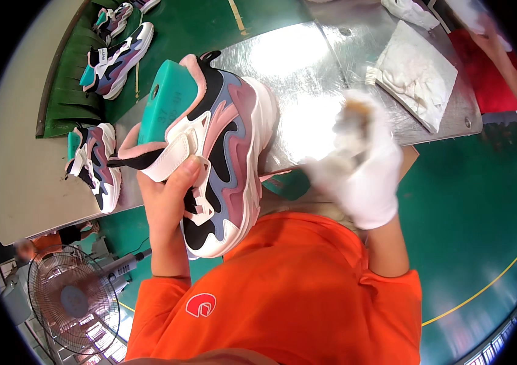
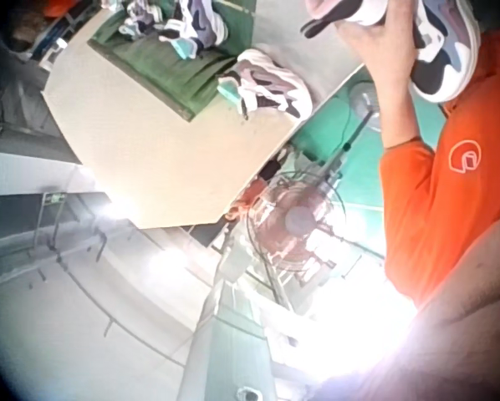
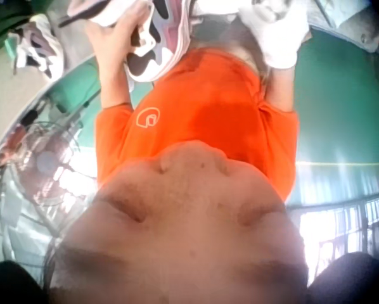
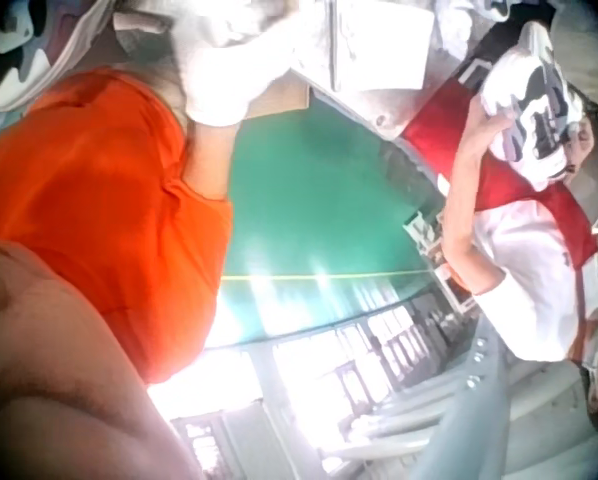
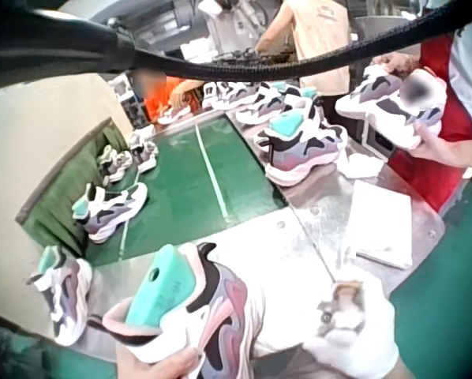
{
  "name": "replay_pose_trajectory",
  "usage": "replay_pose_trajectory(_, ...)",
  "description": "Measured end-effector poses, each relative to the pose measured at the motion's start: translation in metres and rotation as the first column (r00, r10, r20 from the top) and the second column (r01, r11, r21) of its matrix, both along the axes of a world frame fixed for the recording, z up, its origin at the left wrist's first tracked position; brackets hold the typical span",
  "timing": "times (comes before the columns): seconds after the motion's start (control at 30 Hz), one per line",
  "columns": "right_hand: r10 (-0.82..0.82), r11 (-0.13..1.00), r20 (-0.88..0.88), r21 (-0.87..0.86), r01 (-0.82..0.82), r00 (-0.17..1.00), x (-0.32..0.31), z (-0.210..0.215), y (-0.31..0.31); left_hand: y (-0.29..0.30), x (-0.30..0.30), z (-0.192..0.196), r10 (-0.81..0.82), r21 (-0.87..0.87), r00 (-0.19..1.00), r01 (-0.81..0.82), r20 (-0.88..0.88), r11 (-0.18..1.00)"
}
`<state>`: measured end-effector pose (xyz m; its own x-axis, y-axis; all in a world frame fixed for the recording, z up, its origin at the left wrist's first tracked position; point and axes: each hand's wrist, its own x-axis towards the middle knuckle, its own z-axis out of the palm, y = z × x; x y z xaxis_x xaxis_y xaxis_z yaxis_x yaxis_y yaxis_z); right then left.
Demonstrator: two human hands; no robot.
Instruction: The person injects a liquid substance into the seams of a multi-colored sneaker using a syringe. They rotate the shoe to access different areas, including the sole and upper, and wipe the surface with a cloth. The person repeats this process on multiple shoes lined up on a metal table.
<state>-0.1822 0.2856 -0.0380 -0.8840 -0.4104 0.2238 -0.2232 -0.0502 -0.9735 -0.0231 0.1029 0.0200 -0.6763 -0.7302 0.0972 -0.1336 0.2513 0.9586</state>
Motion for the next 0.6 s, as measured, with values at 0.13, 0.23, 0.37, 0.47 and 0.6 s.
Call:
replay_pose_trajectory(0.13, -0.093, 0.979, 0.238, 0.198, 0.045, 0.967, -0.003, 0.022, 0.025, 0.003, -0.001, -0.004, 0.028, -0.028, 0.998, -0.029, -0.055, 0.999)
replay_pose_trajectory(0.23, 0.28, 0.952, 0.399, -0.233, -0.198, 0.873, 0.017, 0.018, 0.033, 0.001, 0.001, -0.007, 0.032, -0.06, 0.997, -0.036, -0.072, 0.998)
replay_pose_trajectory(0.37, 0.664, 0.651, 0.266, -0.665, -0.366, 0.698, 0.04, 0.004, 0.028, -0.001, 0.0, -0.008, 0.033, -0.081, 0.997, -0.038, -0.072, 0.996)
replay_pose_trajectory(0.47, 0.675, 0.594, 0.105, -0.664, -0.454, 0.73, 0.044, 0.002, 0.019, 0.0, 0.001, -0.007, 0.026, -0.081, 0.998, -0.031, -0.062, 0.996)
replay_pose_trajectory(0.6, 0.669, 0.609, 0.102, -0.642, -0.465, 0.736, 0.046, 0.005, 0.012, -0.002, 0.004, -0.008, 0.019, -0.109, 0.999, -0.022, -0.027, 0.994)
